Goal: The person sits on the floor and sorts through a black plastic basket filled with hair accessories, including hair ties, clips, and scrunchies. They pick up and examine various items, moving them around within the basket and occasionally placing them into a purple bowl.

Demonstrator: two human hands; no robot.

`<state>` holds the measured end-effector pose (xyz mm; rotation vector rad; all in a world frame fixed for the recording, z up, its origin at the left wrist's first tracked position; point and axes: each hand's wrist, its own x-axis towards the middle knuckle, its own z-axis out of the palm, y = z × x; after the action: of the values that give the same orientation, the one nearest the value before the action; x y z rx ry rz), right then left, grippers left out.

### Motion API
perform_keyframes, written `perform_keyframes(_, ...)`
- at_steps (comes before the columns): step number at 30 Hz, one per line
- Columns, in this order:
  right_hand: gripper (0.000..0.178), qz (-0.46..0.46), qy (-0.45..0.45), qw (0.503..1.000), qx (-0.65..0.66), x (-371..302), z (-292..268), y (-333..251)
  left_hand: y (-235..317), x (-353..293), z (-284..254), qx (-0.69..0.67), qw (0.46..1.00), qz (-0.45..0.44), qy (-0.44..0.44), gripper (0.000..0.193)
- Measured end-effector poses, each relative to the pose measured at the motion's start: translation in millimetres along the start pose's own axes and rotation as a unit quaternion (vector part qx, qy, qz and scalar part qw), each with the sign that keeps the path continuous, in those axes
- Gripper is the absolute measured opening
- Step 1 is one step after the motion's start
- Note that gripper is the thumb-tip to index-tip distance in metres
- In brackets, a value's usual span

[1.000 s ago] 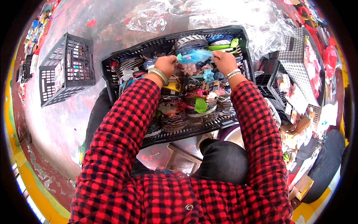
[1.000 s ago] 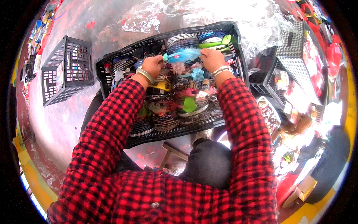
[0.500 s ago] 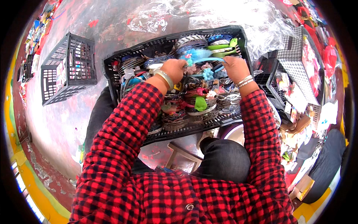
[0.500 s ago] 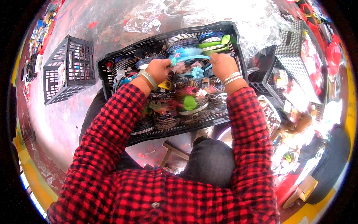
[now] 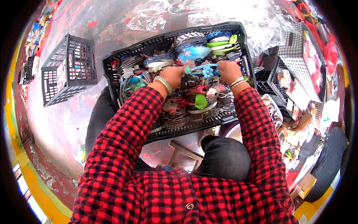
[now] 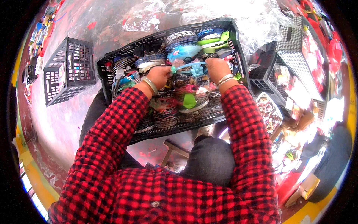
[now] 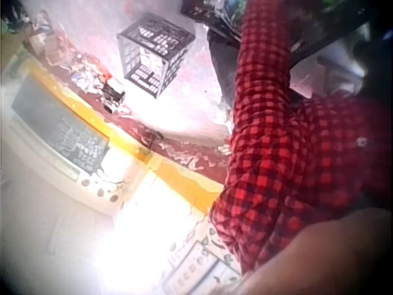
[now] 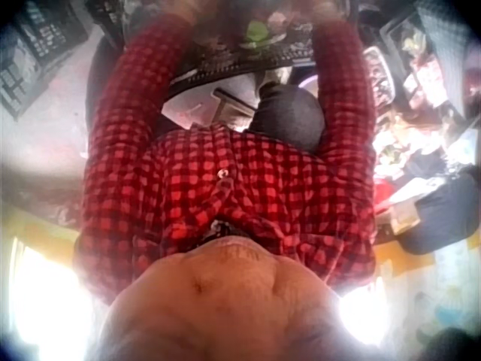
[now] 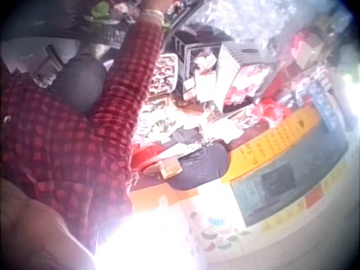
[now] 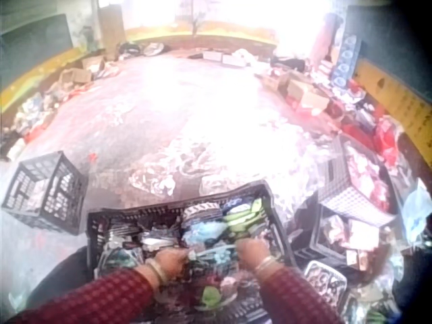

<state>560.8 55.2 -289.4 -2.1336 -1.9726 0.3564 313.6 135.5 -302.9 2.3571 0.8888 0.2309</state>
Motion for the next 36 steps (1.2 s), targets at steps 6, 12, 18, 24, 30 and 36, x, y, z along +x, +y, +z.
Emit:
perform_keyframes(6, 0.016, 0.022, -0.042, 0.999, -0.005, 0.1, 13.7, 4.7, 2.5, -3.1, 10.8, 0.112, 0.985, 0.089, 0.096, 0.007)
perform_keyframes(12, 0.017, 0.032, -0.060, 0.997, -0.045, -2.8, 1.5, -2.6, 9.4, -4.8, 3.3, 0.125, 0.985, 0.042, 0.114, 0.009)
perform_keyframes(18, 0.011, 0.011, -0.053, 0.997, -0.047, -9.4, 18.6, 1.5, 0.1, -5.9, 18.2, 0.164, 0.983, 0.013, 0.084, 0.012)
perform_keyframes(24, 0.012, 0.119, -0.164, 0.977, -0.063, 0.1, 18.3, -11.5, 1.5, 0.7, 22.8, 0.185, 0.981, -0.038, 0.037, 0.014)
perform_keyframes(30, 0.013, 0.117, -0.156, 0.977, -0.081, 2.8, 5.3, -18.3, 1.8, -5.2, 13.1, 0.121, 0.990, 0.020, 0.064, 0.023)
perform_keyframes(36, 0.015, 0.068, -0.193, 0.974, -0.097, -3.2, -9.7, -38.2, 5.6, -14.6, 18.2, 0.033, 0.996, 0.051, 0.060, 0.029)
